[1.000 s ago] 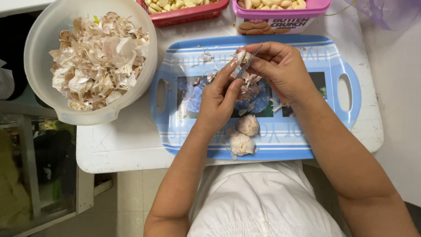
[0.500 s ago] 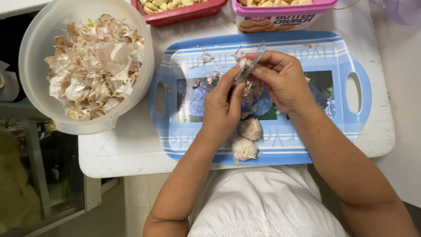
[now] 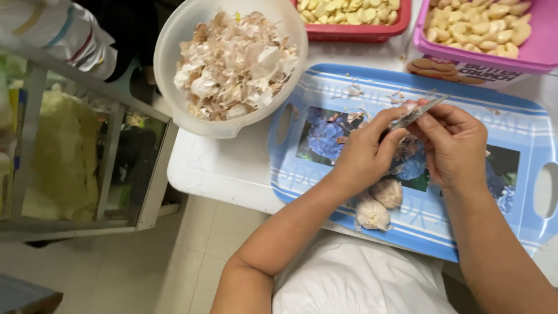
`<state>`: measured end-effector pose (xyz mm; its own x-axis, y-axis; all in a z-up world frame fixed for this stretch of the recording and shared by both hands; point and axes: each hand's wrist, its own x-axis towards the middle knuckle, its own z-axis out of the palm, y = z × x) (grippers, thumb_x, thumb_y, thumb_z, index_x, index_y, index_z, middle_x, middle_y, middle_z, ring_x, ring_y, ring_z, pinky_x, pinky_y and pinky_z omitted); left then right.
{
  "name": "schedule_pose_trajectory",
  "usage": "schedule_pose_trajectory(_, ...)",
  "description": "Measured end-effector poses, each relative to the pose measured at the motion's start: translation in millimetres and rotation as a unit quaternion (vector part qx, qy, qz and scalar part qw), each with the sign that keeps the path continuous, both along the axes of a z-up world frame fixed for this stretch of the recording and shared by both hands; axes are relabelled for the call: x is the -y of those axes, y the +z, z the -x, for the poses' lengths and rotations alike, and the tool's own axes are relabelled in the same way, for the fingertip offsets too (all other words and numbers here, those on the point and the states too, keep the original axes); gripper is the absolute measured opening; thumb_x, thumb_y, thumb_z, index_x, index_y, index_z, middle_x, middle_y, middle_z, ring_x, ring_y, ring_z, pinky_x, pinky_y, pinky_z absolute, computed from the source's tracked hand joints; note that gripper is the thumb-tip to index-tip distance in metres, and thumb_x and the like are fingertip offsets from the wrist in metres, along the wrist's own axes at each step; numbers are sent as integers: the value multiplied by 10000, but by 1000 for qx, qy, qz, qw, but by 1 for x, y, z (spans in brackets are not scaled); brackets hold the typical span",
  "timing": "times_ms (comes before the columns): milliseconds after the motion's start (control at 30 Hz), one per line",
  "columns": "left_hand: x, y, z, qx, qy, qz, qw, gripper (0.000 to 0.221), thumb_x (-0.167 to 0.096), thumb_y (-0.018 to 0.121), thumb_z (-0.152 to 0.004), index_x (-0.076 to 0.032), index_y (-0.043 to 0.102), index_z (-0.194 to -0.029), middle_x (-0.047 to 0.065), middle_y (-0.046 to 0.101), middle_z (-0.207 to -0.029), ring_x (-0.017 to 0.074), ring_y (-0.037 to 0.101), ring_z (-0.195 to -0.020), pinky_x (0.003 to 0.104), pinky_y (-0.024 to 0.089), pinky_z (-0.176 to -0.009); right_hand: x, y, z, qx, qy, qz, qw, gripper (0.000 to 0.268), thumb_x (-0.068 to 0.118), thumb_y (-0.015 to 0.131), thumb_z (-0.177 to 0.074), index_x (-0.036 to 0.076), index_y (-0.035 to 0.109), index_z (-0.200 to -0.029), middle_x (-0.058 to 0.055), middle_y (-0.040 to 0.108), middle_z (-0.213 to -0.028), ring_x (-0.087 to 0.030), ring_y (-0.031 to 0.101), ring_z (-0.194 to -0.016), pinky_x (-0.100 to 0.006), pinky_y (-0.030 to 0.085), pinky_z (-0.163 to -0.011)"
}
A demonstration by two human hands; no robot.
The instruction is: Peeling garlic cloves using a small knife and hands
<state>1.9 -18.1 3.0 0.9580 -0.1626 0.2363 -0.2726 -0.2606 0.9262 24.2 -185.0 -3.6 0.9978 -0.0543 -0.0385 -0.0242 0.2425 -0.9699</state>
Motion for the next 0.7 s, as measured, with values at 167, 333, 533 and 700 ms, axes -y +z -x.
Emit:
schedule_pose_trajectory(167,8,9,-1,-44,4,42,998,333,-292,497,-1111,-213,557,-1429,31,764,-1293,245,806,-1043,373,593,-908,1,-9,-2,-13,-41,-17,999,192,84,770,-1002,61,734,-1189,-60,778,-1161,-134,769,-1001,-232,693,-909)
schedule_pose_trajectory(333,6,15,-11,-24,-26,28,999,282,-283,522,-1095,-210,551,-1367,43,748,-1307,271,782,-1180,376,562,-993,6,-18,-3,24,-71,-69,995,194,14,770,-972,45,695,-1148,-108,779,-1159,-159,778,-1005,-253,691,-966)
schedule_pose_trajectory(533,-9,41,-16,21,-69,-39,997,285,-303,616,-1073,-262,572,-1351,176,760,-777,448,768,-861,554,605,-782,-1,-5,-3,23,-60,-101,993,249,-1,783,-952,-57,702,-1181,-185,767,-1064,-274,811,-953,-378,733,-827)
schedule_pose_trajectory(700,-10,40,-18,25,-87,-33,995,283,-255,637,-1076,-235,602,-1356,151,761,-780,391,778,-827,490,620,-754,1,4,-2,15,-55,-101,993,290,-22,764,-941,-83,696,-1216,-203,763,-1075,-269,799,-951,-401,718,-847)
